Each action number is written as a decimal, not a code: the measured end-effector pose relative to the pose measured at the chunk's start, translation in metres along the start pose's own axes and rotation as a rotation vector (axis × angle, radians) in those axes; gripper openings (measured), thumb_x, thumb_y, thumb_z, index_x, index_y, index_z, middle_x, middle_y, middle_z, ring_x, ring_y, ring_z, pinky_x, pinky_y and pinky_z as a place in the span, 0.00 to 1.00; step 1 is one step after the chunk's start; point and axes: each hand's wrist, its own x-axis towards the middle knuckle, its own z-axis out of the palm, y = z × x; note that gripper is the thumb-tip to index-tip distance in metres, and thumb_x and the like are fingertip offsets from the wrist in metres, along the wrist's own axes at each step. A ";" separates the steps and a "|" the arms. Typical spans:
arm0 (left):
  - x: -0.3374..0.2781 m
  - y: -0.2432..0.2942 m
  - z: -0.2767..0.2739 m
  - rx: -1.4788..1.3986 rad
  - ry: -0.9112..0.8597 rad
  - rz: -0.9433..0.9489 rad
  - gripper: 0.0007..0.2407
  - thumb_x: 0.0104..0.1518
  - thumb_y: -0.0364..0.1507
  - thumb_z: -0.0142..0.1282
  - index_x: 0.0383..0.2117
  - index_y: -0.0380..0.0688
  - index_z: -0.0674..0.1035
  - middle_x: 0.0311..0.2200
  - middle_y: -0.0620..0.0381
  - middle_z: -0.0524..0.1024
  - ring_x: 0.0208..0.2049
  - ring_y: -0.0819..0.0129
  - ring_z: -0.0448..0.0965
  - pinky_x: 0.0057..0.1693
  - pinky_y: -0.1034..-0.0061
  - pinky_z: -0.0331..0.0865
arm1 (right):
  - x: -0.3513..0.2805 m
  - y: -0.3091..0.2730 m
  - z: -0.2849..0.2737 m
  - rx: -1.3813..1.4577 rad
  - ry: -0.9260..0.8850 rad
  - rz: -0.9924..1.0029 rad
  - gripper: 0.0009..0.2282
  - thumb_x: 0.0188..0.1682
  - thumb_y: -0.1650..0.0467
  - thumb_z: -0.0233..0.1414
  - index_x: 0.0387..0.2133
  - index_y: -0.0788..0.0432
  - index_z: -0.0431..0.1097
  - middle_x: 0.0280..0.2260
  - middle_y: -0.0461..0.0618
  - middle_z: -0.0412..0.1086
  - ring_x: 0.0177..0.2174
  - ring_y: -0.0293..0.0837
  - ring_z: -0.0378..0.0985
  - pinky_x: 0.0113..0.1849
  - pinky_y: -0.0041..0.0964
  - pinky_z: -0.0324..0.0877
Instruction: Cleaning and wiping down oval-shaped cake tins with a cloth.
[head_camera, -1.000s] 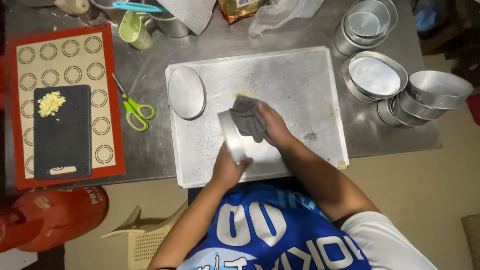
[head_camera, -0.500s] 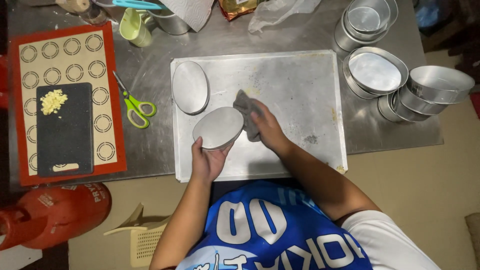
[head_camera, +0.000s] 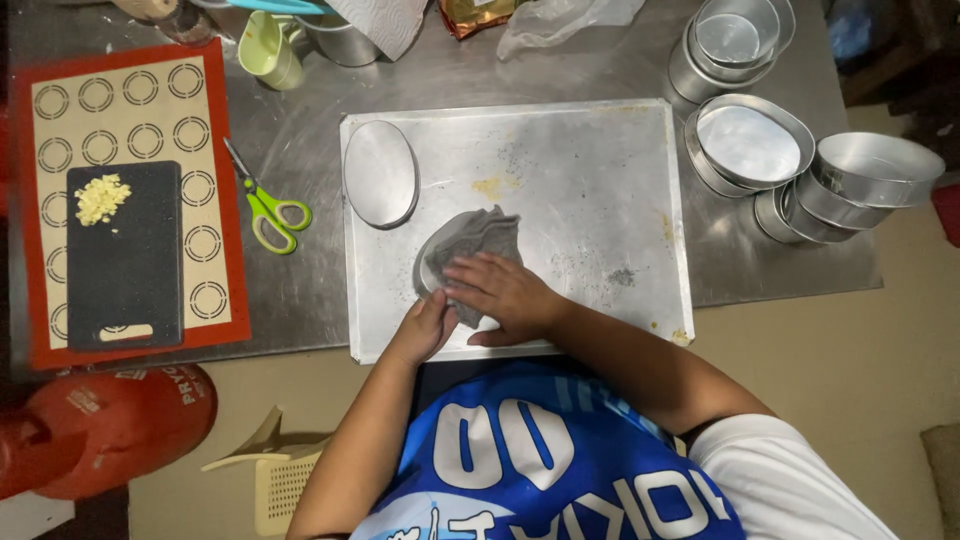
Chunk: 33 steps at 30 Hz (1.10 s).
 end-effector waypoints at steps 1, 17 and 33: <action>0.001 -0.008 -0.009 0.148 0.083 -0.084 0.34 0.75 0.48 0.43 0.72 0.23 0.65 0.56 0.40 0.71 0.46 0.60 0.60 0.60 0.34 0.40 | -0.007 0.002 0.007 0.093 -0.088 -0.074 0.38 0.48 0.51 0.62 0.69 0.50 0.56 0.72 0.55 0.49 0.71 0.61 0.52 0.67 0.68 0.52; -0.003 0.079 0.070 -0.278 -0.123 0.025 0.44 0.53 0.61 0.40 0.71 0.43 0.53 0.67 0.46 0.63 0.65 0.53 0.69 0.69 0.54 0.61 | 0.010 -0.017 -0.020 0.121 0.501 0.176 0.24 0.51 0.57 0.54 0.60 0.49 0.64 0.67 0.54 0.54 0.65 0.54 0.60 0.63 0.54 0.61; -0.003 0.100 0.097 -0.327 -0.077 -0.056 0.39 0.62 0.58 0.33 0.70 0.39 0.58 0.65 0.47 0.67 0.64 0.58 0.68 0.68 0.63 0.62 | -0.009 0.006 -0.036 0.000 -0.069 -0.103 0.20 0.34 0.70 0.65 0.43 0.45 0.77 0.54 0.31 0.72 0.63 0.44 0.64 0.62 0.57 0.56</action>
